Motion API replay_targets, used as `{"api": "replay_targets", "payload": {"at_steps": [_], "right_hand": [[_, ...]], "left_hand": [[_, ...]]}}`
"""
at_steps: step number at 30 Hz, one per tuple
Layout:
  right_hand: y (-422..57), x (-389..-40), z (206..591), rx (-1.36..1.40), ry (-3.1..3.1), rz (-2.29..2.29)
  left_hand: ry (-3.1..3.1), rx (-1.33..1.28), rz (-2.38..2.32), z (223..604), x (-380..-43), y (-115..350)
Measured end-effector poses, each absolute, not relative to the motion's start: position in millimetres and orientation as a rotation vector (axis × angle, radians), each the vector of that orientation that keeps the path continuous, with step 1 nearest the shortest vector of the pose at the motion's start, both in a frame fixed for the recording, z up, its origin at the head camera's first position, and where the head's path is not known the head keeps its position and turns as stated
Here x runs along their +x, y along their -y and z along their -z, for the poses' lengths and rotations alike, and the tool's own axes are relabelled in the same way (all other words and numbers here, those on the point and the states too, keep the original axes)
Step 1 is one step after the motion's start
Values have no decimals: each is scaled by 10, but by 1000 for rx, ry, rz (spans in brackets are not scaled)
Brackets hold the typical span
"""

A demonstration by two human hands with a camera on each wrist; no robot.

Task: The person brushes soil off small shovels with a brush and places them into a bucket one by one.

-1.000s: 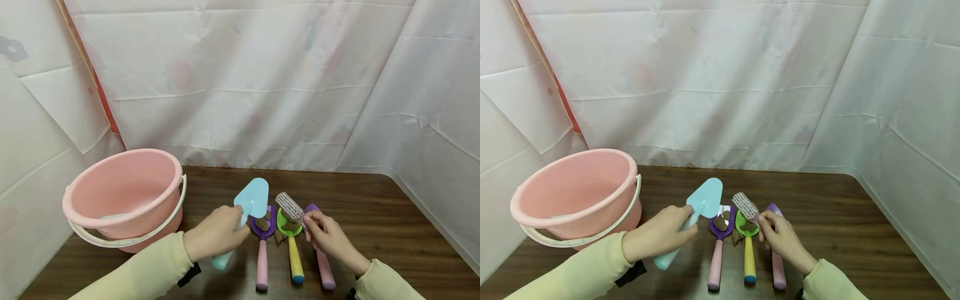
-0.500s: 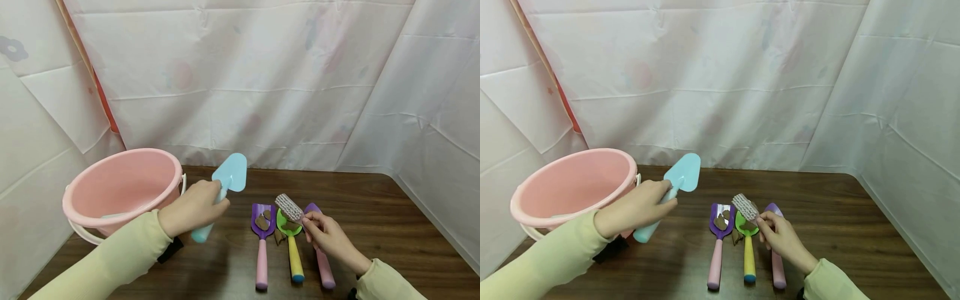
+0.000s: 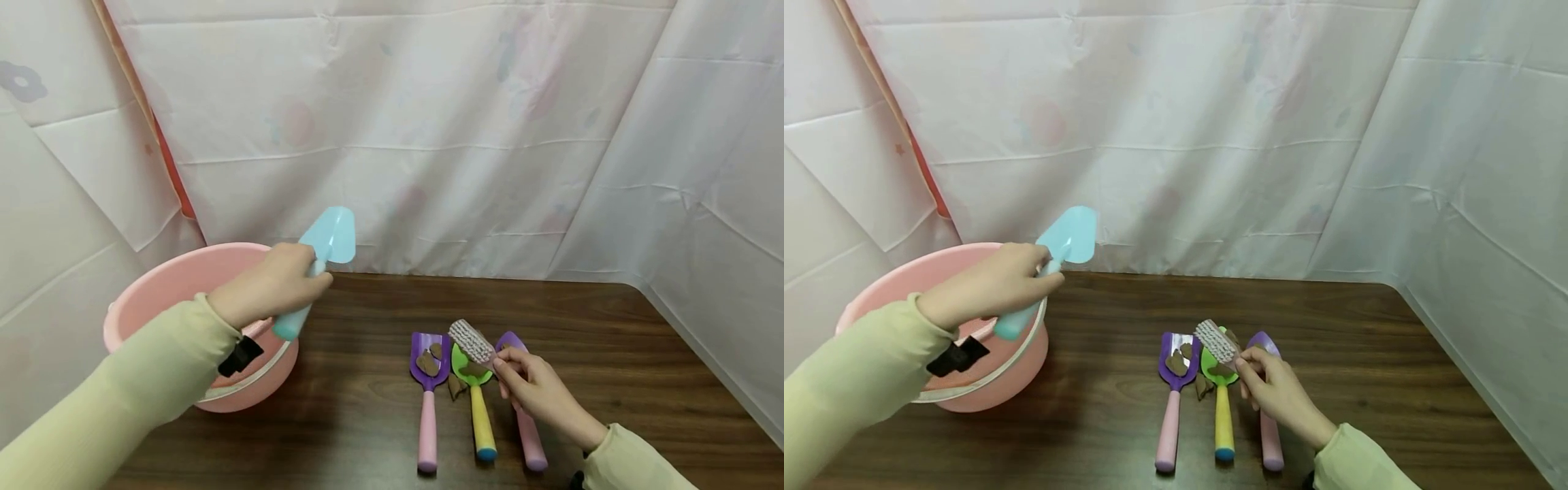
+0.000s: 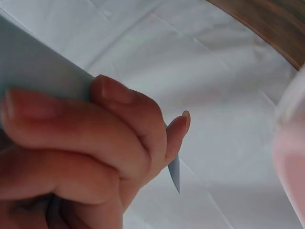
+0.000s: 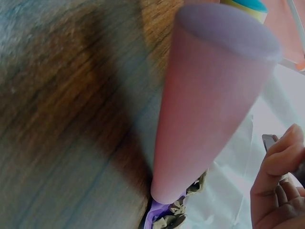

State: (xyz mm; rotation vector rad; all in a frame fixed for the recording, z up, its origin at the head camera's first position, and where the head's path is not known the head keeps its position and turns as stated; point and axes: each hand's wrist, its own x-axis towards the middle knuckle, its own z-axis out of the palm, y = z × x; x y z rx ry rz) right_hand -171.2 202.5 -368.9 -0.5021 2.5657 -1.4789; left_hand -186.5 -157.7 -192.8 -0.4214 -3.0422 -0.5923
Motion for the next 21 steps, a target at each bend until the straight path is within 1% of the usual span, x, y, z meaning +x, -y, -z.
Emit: {"api": "replay_targets", "payload": {"at_steps": [6,11,21], "right_hand": [[-2030,-1728,3721,-505,-2569,1471],[-2015,-1730,3726,-520,-2584,1455],[-2013,-1725,3729,-545,-2596,1450]], "left_hand": [[3120,-302,554,1826,-2011,1812],[3144,-290,529,1776,-2096,2000],[3252,-257,490,1683,-2145,2315]]}}
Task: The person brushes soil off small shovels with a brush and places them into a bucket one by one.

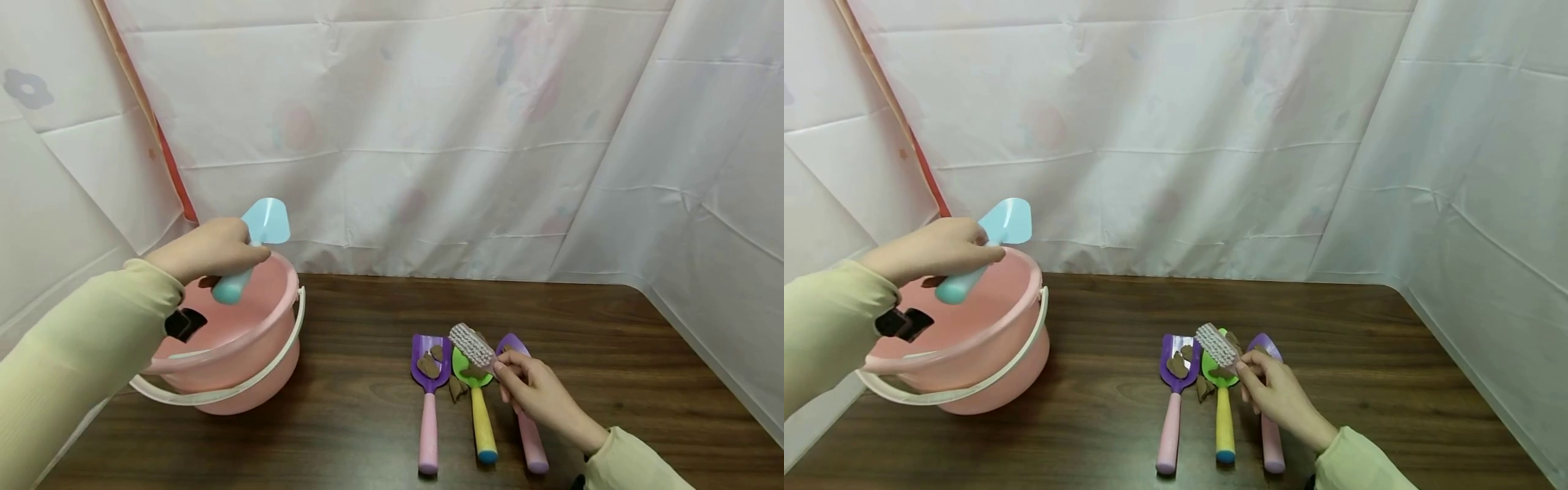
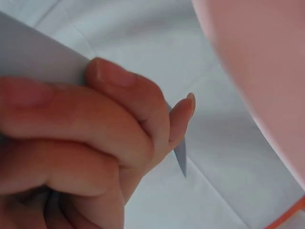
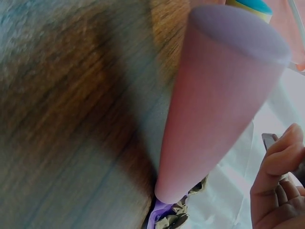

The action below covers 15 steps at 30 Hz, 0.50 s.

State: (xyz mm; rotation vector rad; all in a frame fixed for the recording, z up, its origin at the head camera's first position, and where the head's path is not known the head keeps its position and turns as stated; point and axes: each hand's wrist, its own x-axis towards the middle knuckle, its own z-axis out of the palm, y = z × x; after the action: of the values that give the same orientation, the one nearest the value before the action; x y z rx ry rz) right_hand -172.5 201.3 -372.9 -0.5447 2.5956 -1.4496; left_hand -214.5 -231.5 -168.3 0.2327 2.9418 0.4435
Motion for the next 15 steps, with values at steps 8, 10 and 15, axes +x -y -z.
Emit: {"api": "replay_targets", "payload": {"at_steps": [8,10,15], "right_hand": [[-2010,-1713,3749,-536,-2595,1473],[-2012,-1711,3753,-538,-2602,1474],[-2016,-1707,3758,-531,-2620,1471]], "left_hand": [[-2923,204,-387,1698,-2158,2510],[-2905,201,-371,1706,-2153,2541],[-2847,185,-340,1728,-2135,2582]]}}
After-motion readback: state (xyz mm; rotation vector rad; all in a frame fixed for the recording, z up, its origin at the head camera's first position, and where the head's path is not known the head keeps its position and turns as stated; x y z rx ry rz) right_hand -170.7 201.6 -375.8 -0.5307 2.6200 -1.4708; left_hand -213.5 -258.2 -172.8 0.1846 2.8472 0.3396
